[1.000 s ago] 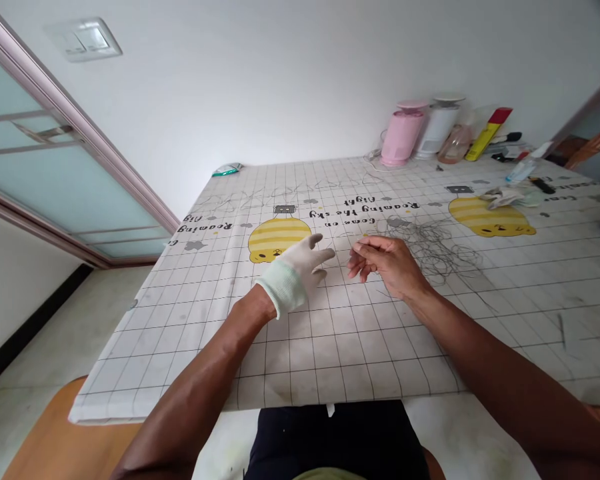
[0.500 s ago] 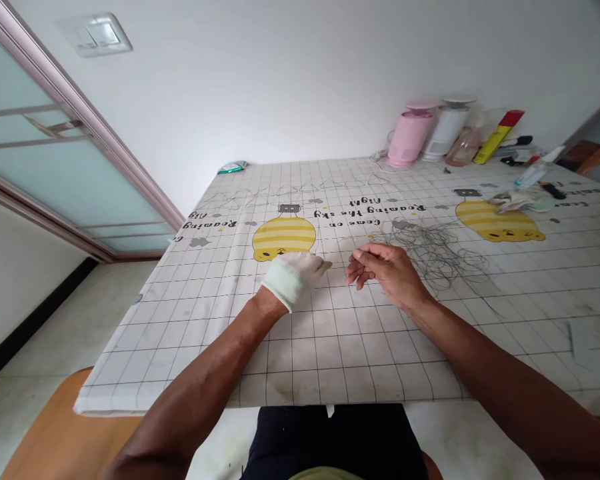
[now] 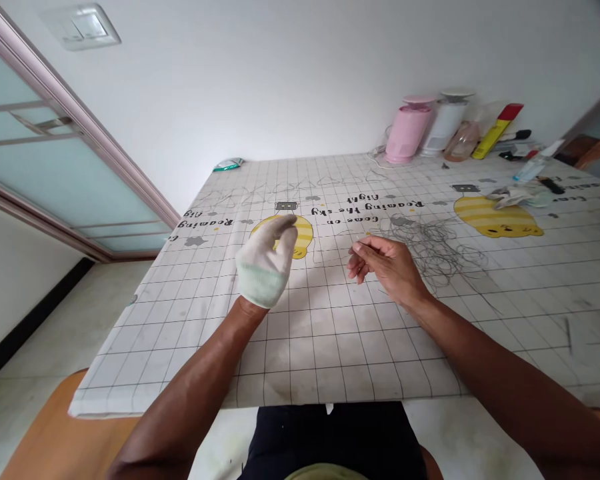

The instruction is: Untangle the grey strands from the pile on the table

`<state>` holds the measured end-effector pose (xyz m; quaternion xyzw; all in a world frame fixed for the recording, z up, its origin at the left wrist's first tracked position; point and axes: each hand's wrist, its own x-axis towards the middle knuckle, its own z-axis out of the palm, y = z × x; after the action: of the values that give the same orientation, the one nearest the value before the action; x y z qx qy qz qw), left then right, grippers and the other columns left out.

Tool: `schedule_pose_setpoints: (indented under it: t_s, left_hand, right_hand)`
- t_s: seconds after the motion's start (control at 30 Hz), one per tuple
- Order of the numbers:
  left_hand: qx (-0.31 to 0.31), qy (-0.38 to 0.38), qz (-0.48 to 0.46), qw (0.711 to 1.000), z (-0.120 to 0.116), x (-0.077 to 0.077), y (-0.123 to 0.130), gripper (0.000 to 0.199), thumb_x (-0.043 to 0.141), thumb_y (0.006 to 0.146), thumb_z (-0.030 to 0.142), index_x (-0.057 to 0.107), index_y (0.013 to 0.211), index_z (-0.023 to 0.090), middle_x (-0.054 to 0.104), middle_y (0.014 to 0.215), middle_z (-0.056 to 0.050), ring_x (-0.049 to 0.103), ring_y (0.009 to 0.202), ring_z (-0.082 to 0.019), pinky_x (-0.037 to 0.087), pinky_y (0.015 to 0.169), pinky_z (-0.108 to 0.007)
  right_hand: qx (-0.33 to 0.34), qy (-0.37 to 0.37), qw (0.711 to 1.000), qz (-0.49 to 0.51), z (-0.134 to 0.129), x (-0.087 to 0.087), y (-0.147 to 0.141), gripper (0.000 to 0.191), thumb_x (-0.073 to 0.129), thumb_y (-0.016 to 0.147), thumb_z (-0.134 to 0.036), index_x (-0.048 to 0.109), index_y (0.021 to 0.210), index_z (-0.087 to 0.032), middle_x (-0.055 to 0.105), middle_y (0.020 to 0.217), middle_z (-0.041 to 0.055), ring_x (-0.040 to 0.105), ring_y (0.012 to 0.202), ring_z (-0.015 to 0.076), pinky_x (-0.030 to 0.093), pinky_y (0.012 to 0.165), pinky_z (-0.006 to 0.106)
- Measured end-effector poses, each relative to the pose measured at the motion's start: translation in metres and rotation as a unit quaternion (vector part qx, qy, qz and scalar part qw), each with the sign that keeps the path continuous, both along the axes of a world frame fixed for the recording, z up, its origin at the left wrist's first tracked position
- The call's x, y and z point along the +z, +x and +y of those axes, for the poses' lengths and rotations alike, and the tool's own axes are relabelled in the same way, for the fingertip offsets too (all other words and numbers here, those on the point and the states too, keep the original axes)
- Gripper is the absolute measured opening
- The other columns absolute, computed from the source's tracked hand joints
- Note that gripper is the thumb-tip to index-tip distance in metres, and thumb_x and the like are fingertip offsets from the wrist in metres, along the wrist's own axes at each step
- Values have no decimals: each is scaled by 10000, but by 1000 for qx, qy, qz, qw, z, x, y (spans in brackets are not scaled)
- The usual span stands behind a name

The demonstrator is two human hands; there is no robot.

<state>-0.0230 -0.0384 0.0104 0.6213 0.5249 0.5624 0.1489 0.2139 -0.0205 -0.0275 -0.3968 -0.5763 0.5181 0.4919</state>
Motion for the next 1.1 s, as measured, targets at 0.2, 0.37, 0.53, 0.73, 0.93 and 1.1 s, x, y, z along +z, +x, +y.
schedule_pose_setpoints:
  t_s: [0.2, 0.37, 0.53, 0.73, 0.93, 1.1]
  left_hand:
    - [-132, -248, -129, 951, 10, -1, -1, 438, 603, 995, 564, 765, 1076, 165, 807, 1089, -129, 784, 909, -250, 640, 816, -362]
    - [-231, -344, -209, 886, 13, -16, 10, 409, 698, 955, 457, 721, 1187, 120, 804, 1054, -150, 776, 823, -225, 625, 771, -349]
    - [-225, -333, -272, 874, 17, -25, 14, 290, 670, 979, 382, 739, 1064, 114, 787, 962, -112, 745, 768, -162, 615, 764, -313]
    - [-159, -305, -289, 893, 11, -25, 31, 254, 703, 942, 350, 755, 1046, 124, 809, 1018, -122, 791, 884, -216, 649, 869, -363]
    - [-154, -326, -236, 903, 0, -24, 44, 250, 658, 974, 336, 775, 1083, 144, 826, 1040, -97, 803, 897, -205, 651, 886, -340]
    - [-192, -335, -196, 901, 1, -27, 41, 243, 670, 966, 323, 788, 1064, 136, 828, 996, -96, 798, 870, -197, 652, 867, -336]
  right_hand:
    - [-26, 0, 999, 30, -1, -2, -3, 348, 775, 932, -530, 746, 924, -183, 784, 873, 111, 761, 687, 239, 598, 502, 326]
    - [-11, -38, 997, 63, 0, -2, -1, 378, 811, 890, -564, 745, 939, -194, 801, 934, 126, 775, 729, 254, 613, 545, 348]
    - [29, -61, 995, 71, 0, -2, -2, 357, 838, 871, -533, 761, 955, -194, 796, 960, 120, 773, 782, 257, 616, 572, 347]
    - [28, -55, 992, 110, 1, -6, -7, 286, 862, 853, -455, 776, 967, -207, 757, 932, 78, 720, 796, 208, 583, 596, 317]
    - [-20, -33, 993, 108, 1, -4, -8, 238, 844, 846, -439, 764, 923, -228, 712, 914, 54, 669, 778, 185, 536, 563, 294]
    - [-33, -22, 994, 101, 1, -5, -11, 208, 766, 901, -424, 696, 837, -239, 663, 830, 33, 633, 708, 171, 509, 525, 292]
